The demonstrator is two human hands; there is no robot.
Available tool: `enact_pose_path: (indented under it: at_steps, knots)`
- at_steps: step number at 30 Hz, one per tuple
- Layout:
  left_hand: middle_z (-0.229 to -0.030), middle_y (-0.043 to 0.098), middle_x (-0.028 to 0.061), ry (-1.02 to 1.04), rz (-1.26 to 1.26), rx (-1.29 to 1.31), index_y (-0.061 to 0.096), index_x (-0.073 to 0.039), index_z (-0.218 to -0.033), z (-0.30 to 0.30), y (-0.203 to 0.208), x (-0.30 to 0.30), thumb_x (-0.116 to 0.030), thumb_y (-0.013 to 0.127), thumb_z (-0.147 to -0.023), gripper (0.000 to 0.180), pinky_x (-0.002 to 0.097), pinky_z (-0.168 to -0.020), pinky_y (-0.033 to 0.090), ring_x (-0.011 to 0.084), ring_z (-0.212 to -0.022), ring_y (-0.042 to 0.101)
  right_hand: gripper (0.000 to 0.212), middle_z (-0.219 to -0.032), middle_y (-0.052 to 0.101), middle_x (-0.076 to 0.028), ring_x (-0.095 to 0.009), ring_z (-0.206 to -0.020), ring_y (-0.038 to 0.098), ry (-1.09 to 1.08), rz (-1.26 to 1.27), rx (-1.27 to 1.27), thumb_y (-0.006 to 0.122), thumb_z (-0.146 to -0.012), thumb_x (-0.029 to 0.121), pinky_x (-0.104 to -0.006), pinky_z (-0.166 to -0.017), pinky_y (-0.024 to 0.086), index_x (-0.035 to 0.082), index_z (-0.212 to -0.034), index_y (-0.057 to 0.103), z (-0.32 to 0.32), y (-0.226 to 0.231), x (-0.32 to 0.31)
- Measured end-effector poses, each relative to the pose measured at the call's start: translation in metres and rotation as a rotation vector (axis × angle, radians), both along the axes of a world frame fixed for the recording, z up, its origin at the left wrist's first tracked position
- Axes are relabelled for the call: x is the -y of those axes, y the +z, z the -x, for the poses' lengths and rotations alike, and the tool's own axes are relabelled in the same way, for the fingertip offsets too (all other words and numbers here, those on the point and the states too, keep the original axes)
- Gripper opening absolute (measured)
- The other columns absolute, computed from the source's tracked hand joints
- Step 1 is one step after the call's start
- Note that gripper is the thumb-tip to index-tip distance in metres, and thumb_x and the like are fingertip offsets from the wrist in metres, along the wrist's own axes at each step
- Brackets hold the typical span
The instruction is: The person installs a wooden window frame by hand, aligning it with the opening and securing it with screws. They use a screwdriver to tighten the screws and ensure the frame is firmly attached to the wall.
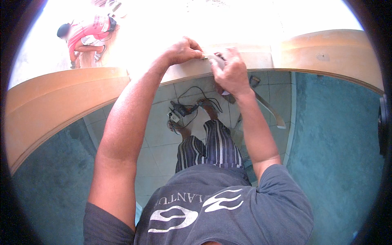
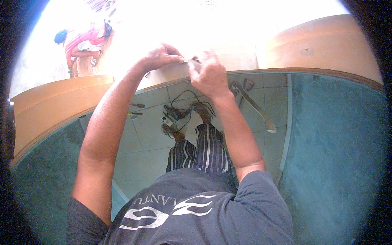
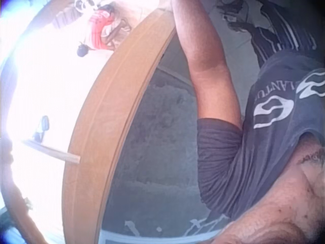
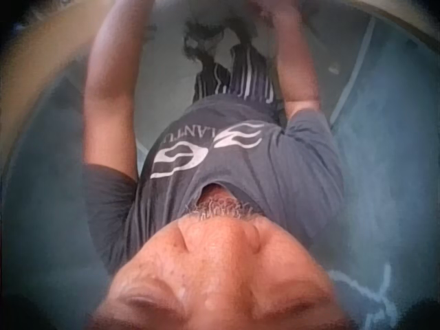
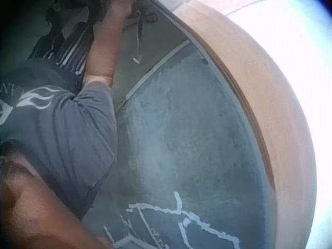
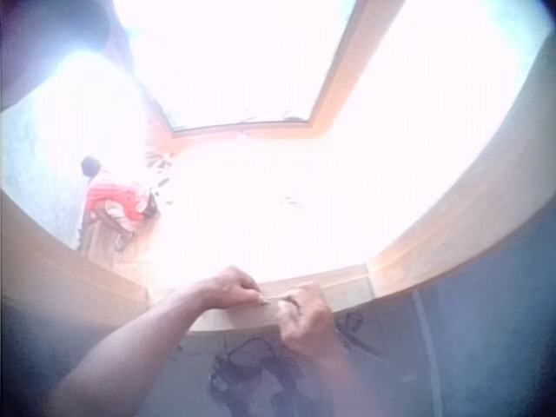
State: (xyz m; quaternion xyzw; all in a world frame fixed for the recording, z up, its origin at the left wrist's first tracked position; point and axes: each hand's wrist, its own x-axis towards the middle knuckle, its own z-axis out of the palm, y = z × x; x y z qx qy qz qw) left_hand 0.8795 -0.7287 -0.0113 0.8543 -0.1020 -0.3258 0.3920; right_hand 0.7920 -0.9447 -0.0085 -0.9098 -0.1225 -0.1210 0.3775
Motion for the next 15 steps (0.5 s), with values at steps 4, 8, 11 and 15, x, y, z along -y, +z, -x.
enact_pose_path:
  at_steps: [4, 8, 11, 15]
  knots:
    - [-0.099, 0.081, 0.0106, 0.015, -0.039, -0.073, 0.084, -0.010, -0.107, -0.001, 0.007, 0.003, -0.032, 0.081, -0.085, 0.031, 0.0388, -0.091, 0.058, 0.0202, -0.093, 0.074, 0.024, -0.102, 0.070, -0.017, -0.027, -0.090, 0.066, -0.025, -0.394, -0.129, 0.062, -0.102, 0.017, -0.0387, -0.085, 0.054, -0.003, -0.103, 0.075, 0.013, 0.015, 0.020]
    - [-0.098, 0.081, 0.0104, 0.021, -0.019, -0.053, 0.084, -0.010, -0.107, -0.001, 0.004, 0.003, -0.031, 0.080, -0.084, 0.031, 0.0386, -0.090, 0.058, 0.0203, -0.093, 0.074, 0.020, -0.089, 0.073, -0.009, -0.014, -0.080, 0.065, -0.172, -0.709, -0.265, 0.070, -0.103, 0.018, -0.0301, -0.073, 0.053, -0.001, -0.105, 0.077, 0.031, 0.011, 0.006]
    - [-0.098, 0.081, 0.0105, 0.025, -0.013, -0.054, 0.084, -0.010, -0.107, -0.002, 0.000, 0.003, -0.030, 0.080, -0.084, 0.030, 0.0385, -0.089, 0.058, 0.0201, -0.093, 0.074, 0.016, -0.085, 0.075, -0.006, -0.012, -0.074, 0.065, -0.148, -0.691, -0.315, 0.071, -0.101, 0.014, -0.0294, -0.066, 0.052, 0.001, -0.106, 0.077, 0.037, 0.004, -0.003]
    - [-0.098, 0.080, 0.0061, -0.007, -0.020, -0.058, 0.083, -0.011, -0.106, -0.004, -0.002, 0.001, -0.035, 0.081, -0.087, 0.031, 0.0355, -0.088, 0.056, 0.0163, -0.093, 0.071, 0.017, -0.096, 0.078, -0.008, -0.008, -0.084, 0.069, -0.071, -0.473, -0.263, 0.071, -0.099, 0.004, -0.0256, -0.074, 0.057, 0.000, -0.114, 0.077, 0.035, -0.007, -0.010]
